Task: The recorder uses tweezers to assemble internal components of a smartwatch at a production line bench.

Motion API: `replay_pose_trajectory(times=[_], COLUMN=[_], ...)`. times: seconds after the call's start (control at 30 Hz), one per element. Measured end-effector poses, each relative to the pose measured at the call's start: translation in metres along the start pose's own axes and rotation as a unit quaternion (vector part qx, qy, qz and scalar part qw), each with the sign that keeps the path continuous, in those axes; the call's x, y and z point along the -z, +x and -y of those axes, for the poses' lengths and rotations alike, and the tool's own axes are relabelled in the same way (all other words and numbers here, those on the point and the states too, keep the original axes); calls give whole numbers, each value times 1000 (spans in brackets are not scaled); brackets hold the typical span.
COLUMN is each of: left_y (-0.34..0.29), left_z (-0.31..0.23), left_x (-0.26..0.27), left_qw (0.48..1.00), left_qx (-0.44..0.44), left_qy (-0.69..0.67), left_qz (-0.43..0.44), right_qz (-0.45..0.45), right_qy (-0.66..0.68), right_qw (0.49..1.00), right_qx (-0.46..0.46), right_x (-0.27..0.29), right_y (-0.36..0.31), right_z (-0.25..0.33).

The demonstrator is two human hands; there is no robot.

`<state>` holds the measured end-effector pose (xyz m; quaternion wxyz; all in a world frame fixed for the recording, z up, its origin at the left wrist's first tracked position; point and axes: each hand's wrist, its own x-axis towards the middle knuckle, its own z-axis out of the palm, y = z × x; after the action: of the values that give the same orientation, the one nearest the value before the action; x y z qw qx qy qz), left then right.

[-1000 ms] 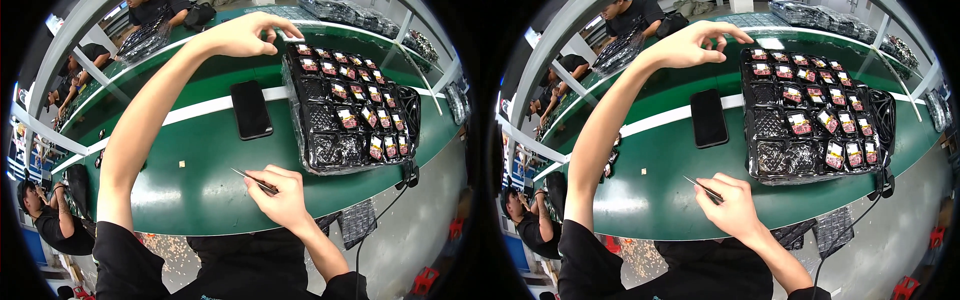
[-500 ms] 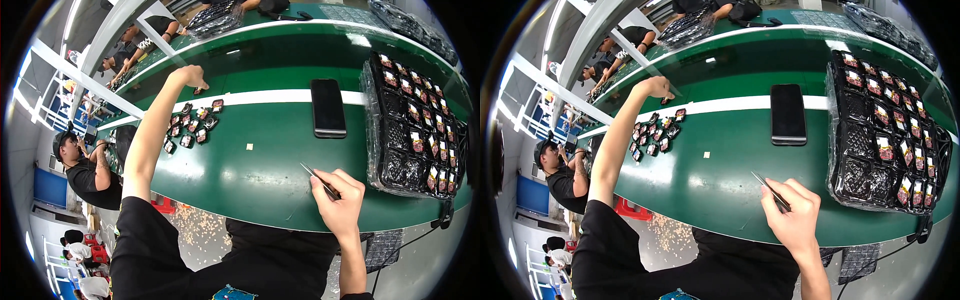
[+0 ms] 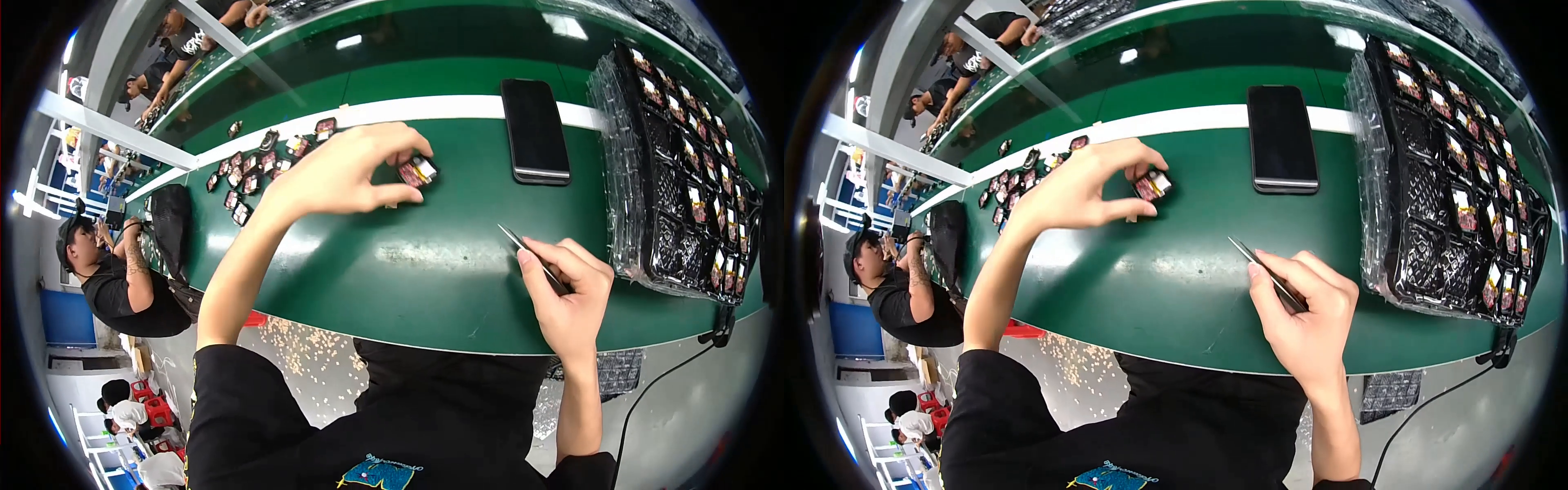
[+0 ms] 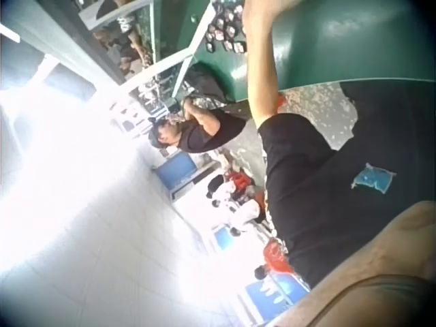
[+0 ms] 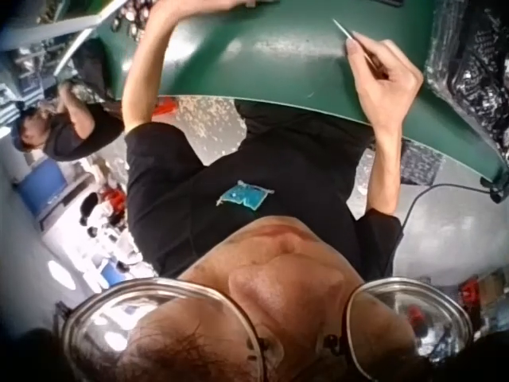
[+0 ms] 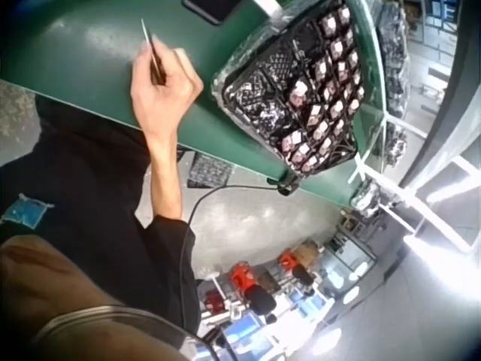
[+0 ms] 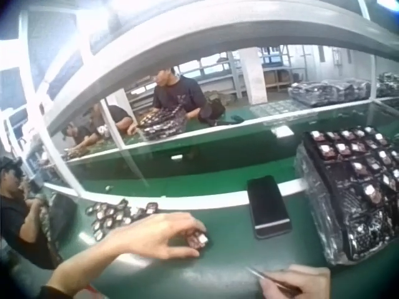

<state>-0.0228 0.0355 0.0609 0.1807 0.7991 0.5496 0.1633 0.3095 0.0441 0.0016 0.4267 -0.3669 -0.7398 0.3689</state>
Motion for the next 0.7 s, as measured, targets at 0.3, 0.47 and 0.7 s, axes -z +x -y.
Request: replay_pose_trajectory(times=[0.3,0.47,0.7], left_y=[-13,-21,-24], left_z=[-31,-18,-30], left_x=[-51,-58,-65], left_qw=[994,997,990], left_qx=[-35,-38,-53], left_qy=[77,-53,-127], left_qz=[-76,-45,-30], right_qz=[11,12,42], right_qy=[0,5,52], right_qw=[999,998,994], right_qx=[-44,-65,-85], right_x=[-2,-3,-1], right_y=[1,0,2], right_z=[-1,0,-2])
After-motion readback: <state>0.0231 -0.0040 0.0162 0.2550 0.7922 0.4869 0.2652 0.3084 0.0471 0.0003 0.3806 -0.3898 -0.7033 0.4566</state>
